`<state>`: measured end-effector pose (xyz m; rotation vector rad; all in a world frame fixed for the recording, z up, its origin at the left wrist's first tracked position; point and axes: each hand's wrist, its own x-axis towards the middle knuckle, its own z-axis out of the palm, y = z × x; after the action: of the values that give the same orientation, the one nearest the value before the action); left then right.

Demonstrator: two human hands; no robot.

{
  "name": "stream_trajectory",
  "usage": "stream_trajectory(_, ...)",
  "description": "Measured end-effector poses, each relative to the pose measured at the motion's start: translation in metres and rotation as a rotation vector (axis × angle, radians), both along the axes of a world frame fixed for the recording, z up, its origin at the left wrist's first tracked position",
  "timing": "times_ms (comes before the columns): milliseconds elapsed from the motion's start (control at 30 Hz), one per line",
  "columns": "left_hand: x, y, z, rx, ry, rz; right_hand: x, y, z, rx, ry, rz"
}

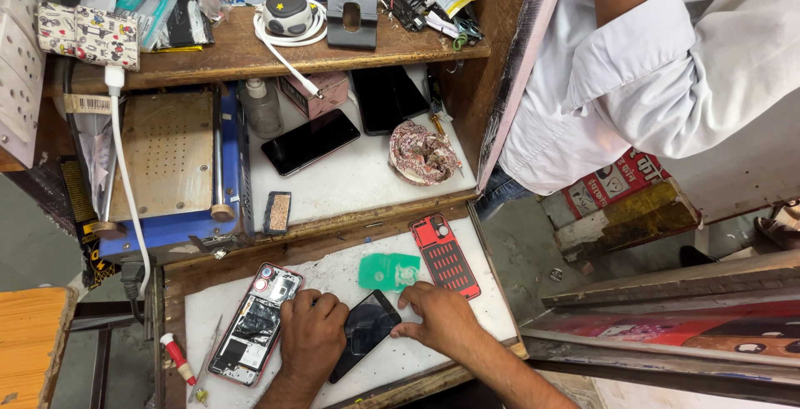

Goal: The person removes a small component from a disassembled smartphone, then cleans the screen of a second smartphone with a green cloth and a blue circular applicator. The person handles the phones and cleaning materials on a cluttered workbench.

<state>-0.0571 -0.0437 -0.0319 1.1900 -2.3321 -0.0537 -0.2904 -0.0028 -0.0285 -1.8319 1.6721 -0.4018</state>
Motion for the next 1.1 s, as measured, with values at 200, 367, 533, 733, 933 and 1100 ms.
stream_trajectory(200,0.002,0.001,-0.003,0.021,0.048,0.029,-0.001,0.001,-0.015,-0.04,0.055,-0.023)
stream_trajectory(367,0.008,0.005,-0.014,0.046,0.049,-0.006,-0.001,0.01,-0.037,-0.161,0.06,-0.044)
stream_trajectory(533,0.014,0.008,-0.031,-0.012,0.097,-0.051,-0.001,0.012,-0.042,-0.095,0.215,-0.049)
stream_trajectory(733,0.015,0.009,-0.04,-0.066,0.056,-0.024,0.005,0.008,-0.02,-0.087,0.135,-0.087)
stream_trajectory(933,0.016,0.01,-0.043,-0.07,0.028,0.036,0.003,0.001,-0.016,-0.055,0.046,-0.013)
stream_trajectory(1100,0.017,0.01,-0.043,-0.052,0.035,0.048,0.002,0.005,-0.028,-0.156,0.096,0.011)
